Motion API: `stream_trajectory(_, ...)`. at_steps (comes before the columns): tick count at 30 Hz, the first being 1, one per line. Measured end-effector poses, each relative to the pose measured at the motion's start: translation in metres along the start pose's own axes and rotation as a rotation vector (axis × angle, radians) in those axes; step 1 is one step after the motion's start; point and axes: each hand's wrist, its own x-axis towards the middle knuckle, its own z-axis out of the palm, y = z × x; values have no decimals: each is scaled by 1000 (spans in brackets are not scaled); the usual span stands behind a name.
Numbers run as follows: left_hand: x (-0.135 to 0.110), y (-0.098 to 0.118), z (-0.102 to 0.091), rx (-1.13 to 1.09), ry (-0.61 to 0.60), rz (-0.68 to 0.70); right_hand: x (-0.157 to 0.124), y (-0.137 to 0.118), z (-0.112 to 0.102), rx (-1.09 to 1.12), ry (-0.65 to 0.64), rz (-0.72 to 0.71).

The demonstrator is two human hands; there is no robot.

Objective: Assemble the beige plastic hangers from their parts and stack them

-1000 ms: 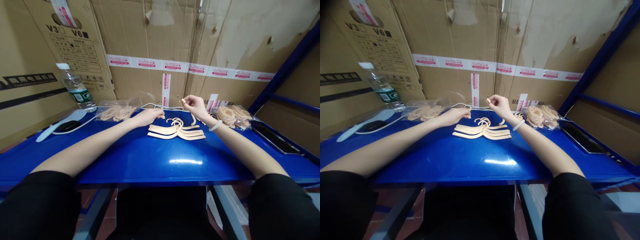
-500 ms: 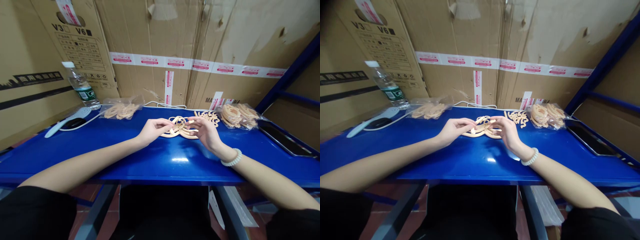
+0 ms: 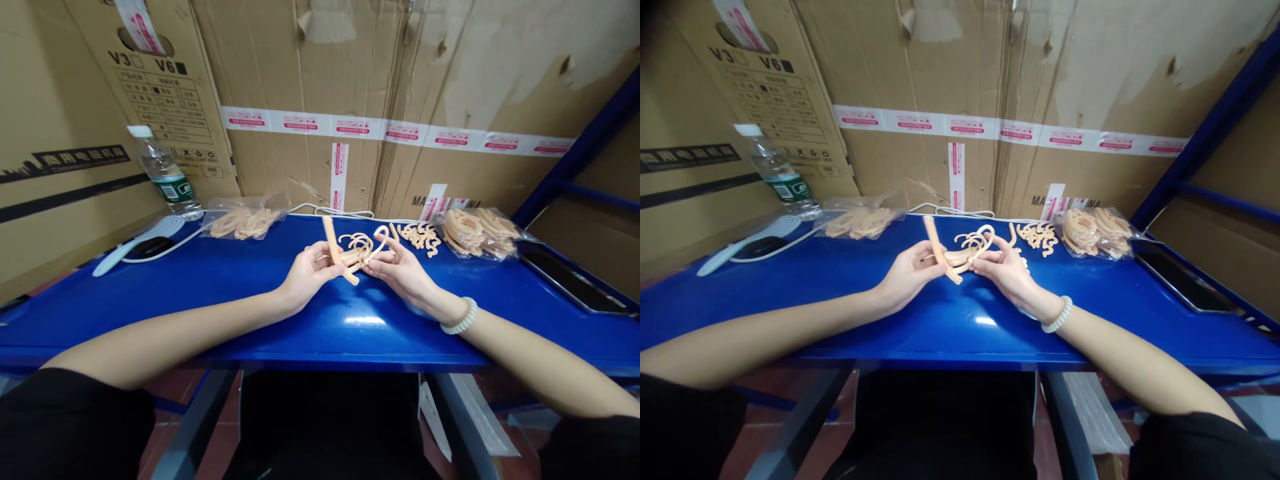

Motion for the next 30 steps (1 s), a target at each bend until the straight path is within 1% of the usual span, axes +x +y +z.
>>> stream_trajectory(3,-2,-4,0,14,-18,52,1,1,0,-38,-59,19)
stream_trajectory(6,-4,-5,0,83,-20,101,1,2,0,-66,-75,17)
stream_trajectory(8,-4,-4,0,145,-7,127,0,1,0,-55,-94,52)
stream_trajectory(11,-5,-2,0,214,-19,158,-2,0,2,-30,-166,129)
stream_trajectory(14,-5,-3,0,253,-41,188,-2,0,2,-35,-223,151)
stream_trajectory(17,-6,-3,0,263,-48,218,-2,-1,2,-40,-217,134)
stream_trajectory(22,-8,-2,3,264,-56,270,-3,-3,3,-29,-214,163)
stream_trajectory(26,-9,-2,3,269,-80,310,-5,-3,5,-34,-191,116)
stream_trajectory(30,-10,-3,3,278,-87,314,-6,0,8,-58,-167,59)
